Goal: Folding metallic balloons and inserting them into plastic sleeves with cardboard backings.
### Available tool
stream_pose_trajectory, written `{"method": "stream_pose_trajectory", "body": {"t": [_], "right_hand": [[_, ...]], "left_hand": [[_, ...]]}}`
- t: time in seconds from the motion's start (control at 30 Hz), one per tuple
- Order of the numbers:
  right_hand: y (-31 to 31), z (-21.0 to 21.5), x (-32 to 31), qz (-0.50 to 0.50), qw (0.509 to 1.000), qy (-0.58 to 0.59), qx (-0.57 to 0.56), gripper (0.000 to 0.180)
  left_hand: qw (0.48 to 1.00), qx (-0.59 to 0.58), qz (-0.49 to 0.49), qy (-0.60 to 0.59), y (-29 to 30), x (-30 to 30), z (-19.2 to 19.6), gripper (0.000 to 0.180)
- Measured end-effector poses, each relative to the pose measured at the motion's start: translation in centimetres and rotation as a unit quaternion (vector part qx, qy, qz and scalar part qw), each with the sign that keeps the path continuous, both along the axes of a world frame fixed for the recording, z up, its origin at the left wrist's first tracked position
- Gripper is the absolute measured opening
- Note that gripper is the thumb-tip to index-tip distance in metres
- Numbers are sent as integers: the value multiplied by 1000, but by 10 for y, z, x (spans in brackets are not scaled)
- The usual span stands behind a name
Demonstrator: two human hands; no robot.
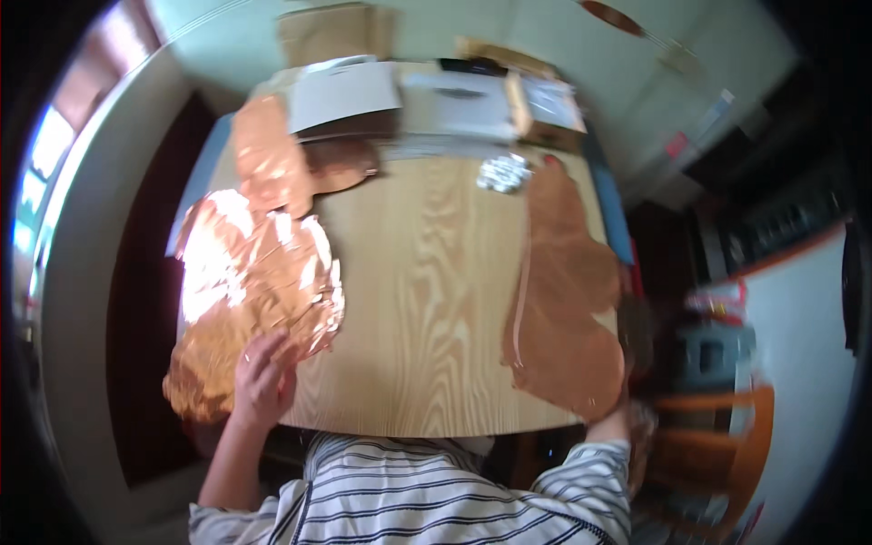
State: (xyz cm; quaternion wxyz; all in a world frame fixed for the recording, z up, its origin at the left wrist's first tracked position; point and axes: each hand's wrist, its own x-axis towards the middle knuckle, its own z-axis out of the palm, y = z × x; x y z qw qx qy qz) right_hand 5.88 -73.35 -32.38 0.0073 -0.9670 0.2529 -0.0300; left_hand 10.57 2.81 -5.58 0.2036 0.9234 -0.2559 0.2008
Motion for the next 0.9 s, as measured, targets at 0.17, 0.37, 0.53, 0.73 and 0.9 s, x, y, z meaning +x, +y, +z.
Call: {"method": "stream_pose_trajectory", "body": {"t": [0.17, 0.37, 0.53, 0.73, 0.9], "right_hand": [[61, -50, 42, -7, 988, 133, 80, 26], [-50, 20, 5, -121, 972, -156, 131, 26], [57, 183, 28, -54, 882, -367, 289, 25], [319, 315, 46, 130, 808, -107, 564, 25], [425, 285, 110, 97, 581, 81, 804, 33]], "left_hand": [[960, -71, 255, 89, 61, -7, -6, 33], [964, -59, 236, 104, 101, 4, -53, 22], [940, -71, 276, 188, 72, 15, 0, 12], [799, -277, 156, 510, -21, 6, 56, 25], [861, -170, -26, 480, -114, 23, 42, 34]]}}
